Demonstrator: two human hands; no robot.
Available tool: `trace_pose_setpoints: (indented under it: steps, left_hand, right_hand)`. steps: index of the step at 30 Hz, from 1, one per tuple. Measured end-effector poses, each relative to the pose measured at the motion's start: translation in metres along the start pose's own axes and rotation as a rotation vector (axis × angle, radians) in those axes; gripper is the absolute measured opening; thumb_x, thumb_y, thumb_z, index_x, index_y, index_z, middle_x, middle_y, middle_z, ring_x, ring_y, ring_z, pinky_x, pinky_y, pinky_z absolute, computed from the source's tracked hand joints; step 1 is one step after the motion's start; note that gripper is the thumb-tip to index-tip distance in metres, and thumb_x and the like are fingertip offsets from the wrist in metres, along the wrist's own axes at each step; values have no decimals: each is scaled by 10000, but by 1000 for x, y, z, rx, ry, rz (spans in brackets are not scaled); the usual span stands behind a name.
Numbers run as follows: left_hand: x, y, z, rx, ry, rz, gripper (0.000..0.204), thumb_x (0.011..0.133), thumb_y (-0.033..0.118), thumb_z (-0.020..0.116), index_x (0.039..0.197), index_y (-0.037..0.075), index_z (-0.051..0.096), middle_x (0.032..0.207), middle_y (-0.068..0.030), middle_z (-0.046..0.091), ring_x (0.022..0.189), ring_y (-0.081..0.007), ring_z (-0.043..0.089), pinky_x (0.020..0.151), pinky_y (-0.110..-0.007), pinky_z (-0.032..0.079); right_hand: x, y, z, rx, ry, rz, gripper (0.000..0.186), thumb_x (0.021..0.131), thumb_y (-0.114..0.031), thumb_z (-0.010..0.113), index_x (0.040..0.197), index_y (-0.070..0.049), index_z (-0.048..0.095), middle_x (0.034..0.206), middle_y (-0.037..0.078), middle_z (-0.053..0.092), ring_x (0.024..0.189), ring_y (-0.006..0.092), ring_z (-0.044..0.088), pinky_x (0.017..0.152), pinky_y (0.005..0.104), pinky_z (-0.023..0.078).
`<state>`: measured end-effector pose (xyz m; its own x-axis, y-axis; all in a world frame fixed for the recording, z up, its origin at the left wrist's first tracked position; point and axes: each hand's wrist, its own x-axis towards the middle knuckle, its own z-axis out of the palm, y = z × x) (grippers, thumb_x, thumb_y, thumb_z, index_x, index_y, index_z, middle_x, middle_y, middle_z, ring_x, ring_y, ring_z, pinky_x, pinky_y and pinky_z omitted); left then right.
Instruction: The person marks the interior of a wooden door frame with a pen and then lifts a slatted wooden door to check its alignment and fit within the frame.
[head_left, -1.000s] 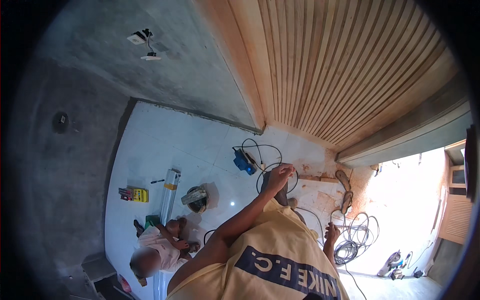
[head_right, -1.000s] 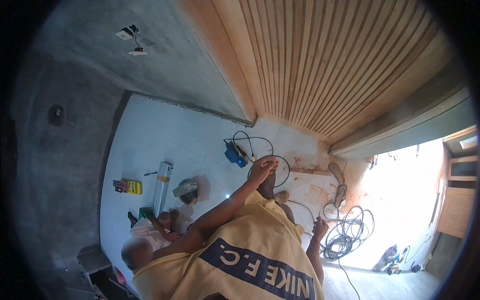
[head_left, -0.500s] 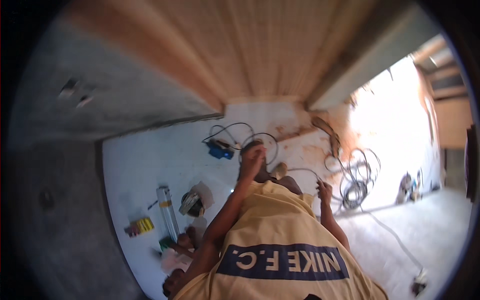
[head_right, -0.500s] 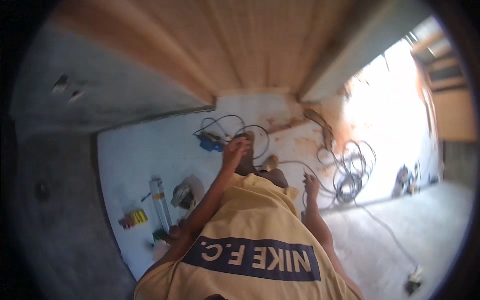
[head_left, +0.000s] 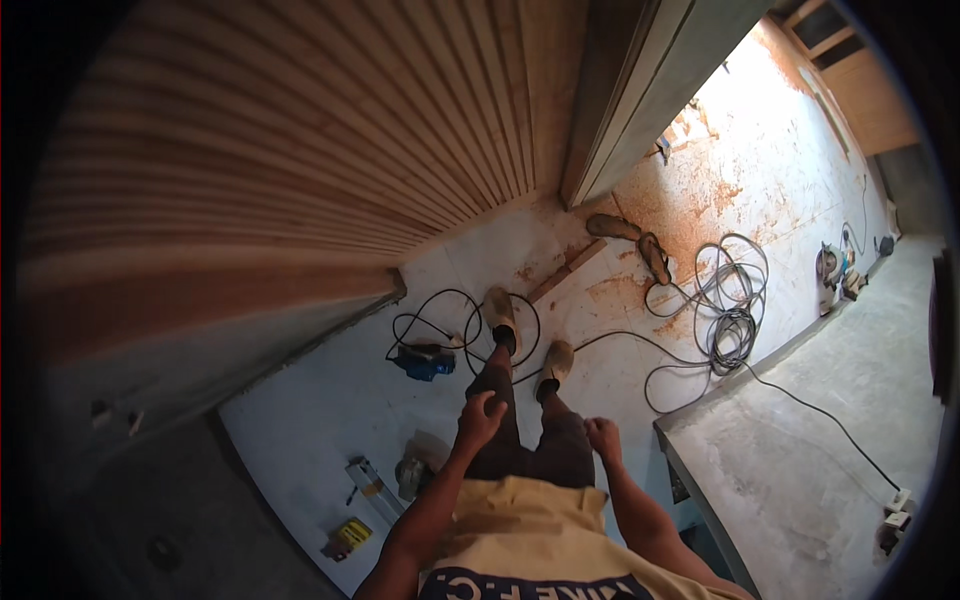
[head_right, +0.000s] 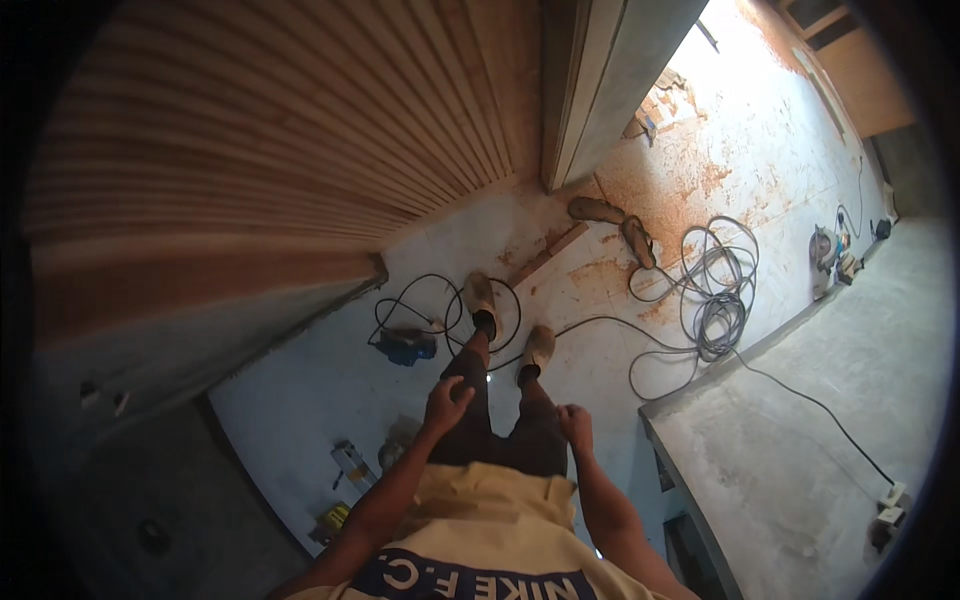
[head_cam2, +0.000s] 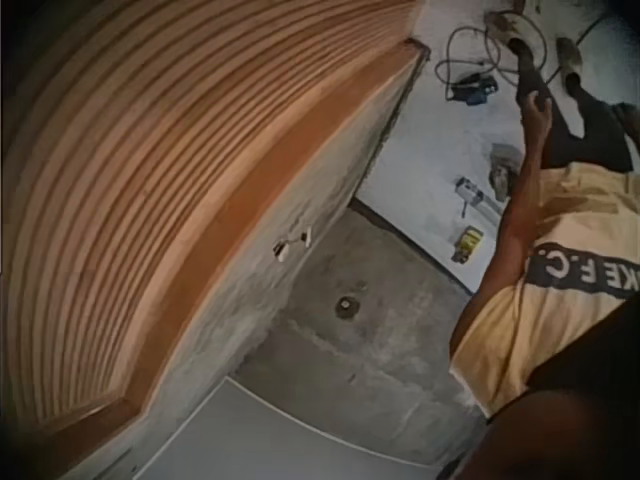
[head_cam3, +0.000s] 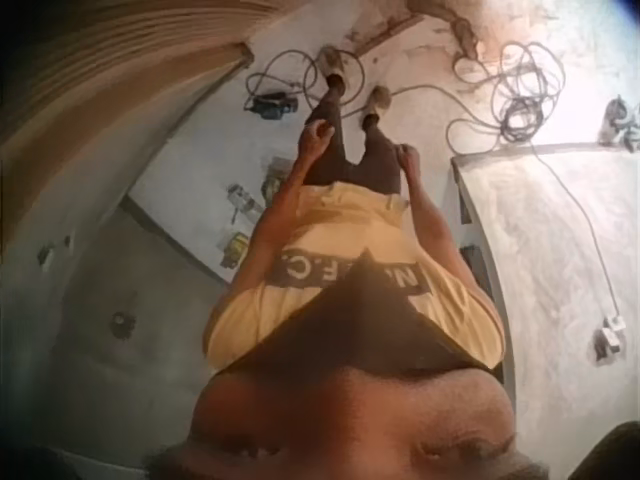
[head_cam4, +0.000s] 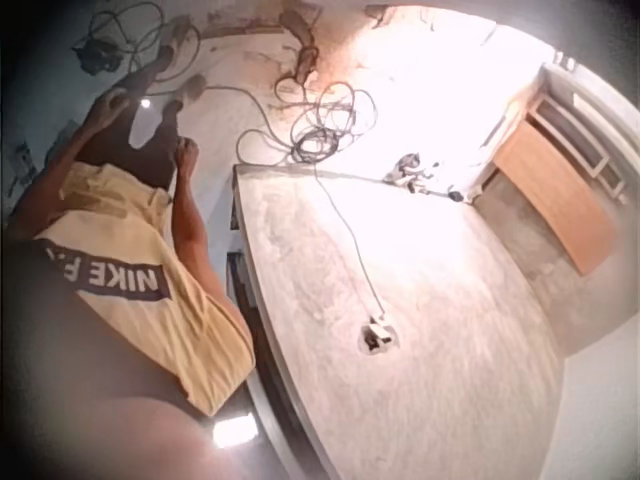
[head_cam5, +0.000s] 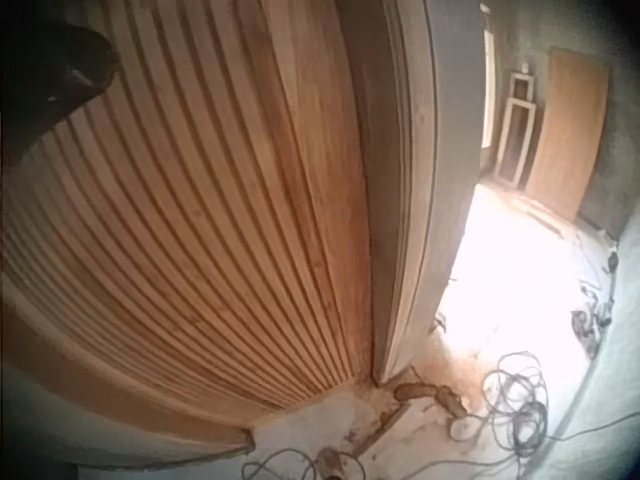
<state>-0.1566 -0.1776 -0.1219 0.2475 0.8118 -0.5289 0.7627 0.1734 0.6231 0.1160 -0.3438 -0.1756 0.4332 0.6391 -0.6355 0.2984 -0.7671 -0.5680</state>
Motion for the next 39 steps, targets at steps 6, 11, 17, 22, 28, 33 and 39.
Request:
trace_pose_setpoints:
  steps: [6,11,17,22,28,33,39]
  left_hand:
    - [36,8,37,689,-412,-139,1103,615,630,770,1480,140,292,1539,-259,106,1236,-534,420,851,-641,449]
    - [67,-15,48,752,-309,-149,1044,649,623,747,1460,117,324,1481,-271,222,1162,-510,490,872,-557,477]
    - [76,-25,63,691,-314,-186,851,722,574,706,1340,47,451,1366,-250,414,1140,-455,528,862,-492,500]
    - [78,-14,71,688,-319,-237,809,740,573,689,1317,47,478,1350,-203,442,1136,-446,529,851,-496,503]
    - [67,-22,75,617,-252,-240,784,742,572,692,1279,30,515,1302,-189,467,1122,-439,536,830,-508,506]
    - [62,-18,90,573,-203,-219,792,737,586,691,1259,13,529,1239,-196,474,1108,-486,528,760,-548,529]
    - [47,-23,99,432,-109,-274,817,726,604,688,1244,-9,529,1238,-217,460,1086,-530,516,721,-594,540]
  right_hand:
    - [-26,-16,46,-197,-157,158,365,839,-367,638,933,-22,708,893,212,681,856,385,659,746,464,515]
    - [-26,-17,78,-394,-225,47,344,755,-396,737,851,-72,673,795,145,674,780,352,657,681,474,499]
    - [-37,1,101,-414,-126,22,342,734,-361,754,836,-83,583,769,117,641,744,343,639,646,480,480]
    - [-40,13,99,-360,-81,-12,299,756,-322,740,794,-79,570,770,127,658,699,340,652,606,472,492]
    - [-36,5,94,-388,-141,12,313,787,-344,726,815,-77,565,763,133,658,723,357,648,633,475,490]
    - [-24,9,76,-481,-197,7,335,810,-382,704,896,-78,593,814,165,669,782,382,647,675,491,490]
    - [1,1,48,-629,-383,-32,391,826,-402,681,1021,-69,624,871,196,678,843,397,650,719,500,495]
